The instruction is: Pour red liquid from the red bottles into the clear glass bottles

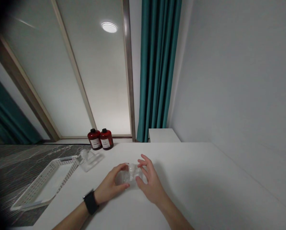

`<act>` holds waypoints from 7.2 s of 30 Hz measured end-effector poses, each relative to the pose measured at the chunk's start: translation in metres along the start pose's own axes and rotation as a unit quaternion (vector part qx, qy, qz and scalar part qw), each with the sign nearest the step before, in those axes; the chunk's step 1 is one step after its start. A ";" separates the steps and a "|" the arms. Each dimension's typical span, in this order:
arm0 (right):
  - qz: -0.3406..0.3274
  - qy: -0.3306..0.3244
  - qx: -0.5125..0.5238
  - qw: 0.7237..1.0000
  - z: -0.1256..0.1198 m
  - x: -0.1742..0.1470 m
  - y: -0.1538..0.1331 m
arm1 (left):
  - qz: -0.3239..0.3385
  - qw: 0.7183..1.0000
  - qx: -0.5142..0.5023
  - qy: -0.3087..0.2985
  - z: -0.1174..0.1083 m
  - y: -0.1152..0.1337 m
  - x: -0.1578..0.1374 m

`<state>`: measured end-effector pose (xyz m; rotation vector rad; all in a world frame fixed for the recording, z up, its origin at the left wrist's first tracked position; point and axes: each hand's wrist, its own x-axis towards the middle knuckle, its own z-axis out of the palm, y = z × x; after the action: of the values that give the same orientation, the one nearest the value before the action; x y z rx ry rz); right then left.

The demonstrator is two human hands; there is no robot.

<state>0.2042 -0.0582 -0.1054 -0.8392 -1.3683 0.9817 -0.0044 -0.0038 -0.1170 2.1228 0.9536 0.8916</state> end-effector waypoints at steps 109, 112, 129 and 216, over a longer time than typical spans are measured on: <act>0.077 0.011 -0.149 0.986 0.021 0.004 0.029 | -0.073 0.951 0.277 0.113 -0.103 0.012 -0.076; 0.083 -0.020 -0.140 0.986 0.036 0.009 0.026 | -0.098 0.925 0.309 0.201 -0.129 -0.015 -0.079; 0.036 -0.103 -0.175 0.978 0.126 0.102 0.078 | -0.106 0.970 0.171 0.137 -0.165 -0.081 -0.043; -0.064 -0.132 -0.484 0.863 0.107 0.108 0.038 | -0.085 0.965 0.233 0.090 -0.134 -0.017 -0.013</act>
<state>0.0903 0.0486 -0.0935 -1.3462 -2.1718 0.2397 -0.1220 0.0307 -0.0582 2.3194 1.5400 0.8429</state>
